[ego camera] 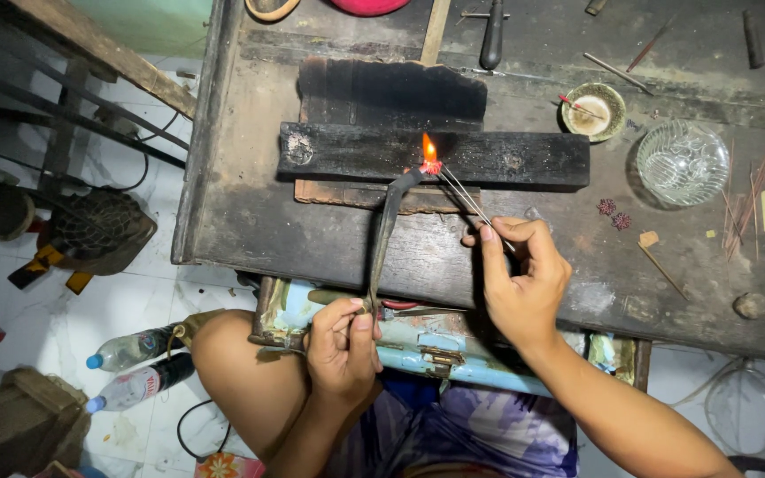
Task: Soldering small metal jewelry components using a torch and tweezers on a workbench.
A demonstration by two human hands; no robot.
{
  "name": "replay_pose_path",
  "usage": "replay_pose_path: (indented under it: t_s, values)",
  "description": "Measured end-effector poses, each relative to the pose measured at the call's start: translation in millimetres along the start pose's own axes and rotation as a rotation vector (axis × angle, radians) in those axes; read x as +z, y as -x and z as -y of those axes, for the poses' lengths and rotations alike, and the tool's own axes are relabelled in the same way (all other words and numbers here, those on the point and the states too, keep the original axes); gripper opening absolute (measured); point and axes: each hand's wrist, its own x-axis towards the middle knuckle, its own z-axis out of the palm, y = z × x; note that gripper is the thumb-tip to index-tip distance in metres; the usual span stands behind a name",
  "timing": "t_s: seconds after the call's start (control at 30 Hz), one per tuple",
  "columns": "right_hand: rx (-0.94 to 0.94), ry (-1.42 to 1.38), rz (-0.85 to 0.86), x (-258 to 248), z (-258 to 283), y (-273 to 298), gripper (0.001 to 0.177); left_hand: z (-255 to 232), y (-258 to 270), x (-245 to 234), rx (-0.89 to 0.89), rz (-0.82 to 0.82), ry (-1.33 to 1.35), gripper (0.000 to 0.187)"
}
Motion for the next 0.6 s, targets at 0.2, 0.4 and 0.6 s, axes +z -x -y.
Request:
replay_pose_path:
  t_s: [0.2, 0.4, 0.6]
  values:
    - [0.019, -0.002, -0.021, 0.9, -1.9, 0.9, 0.011, 3.4, 1.9, 1.1, -0.027, -0.02, 0.027, 0.02]
    - [0.025, -0.075, -0.043, 1.5, 0.5, 1.8, 0.015, 39.5, 4.5, -53.1, 0.373, -0.284, -0.573, 0.032]
    - [0.005, -0.09, -0.08, 4.4, 0.0, 2.3, 0.012, -63.0, -114.5, -125.3, 0.494, -0.786, -0.292, 0.034]
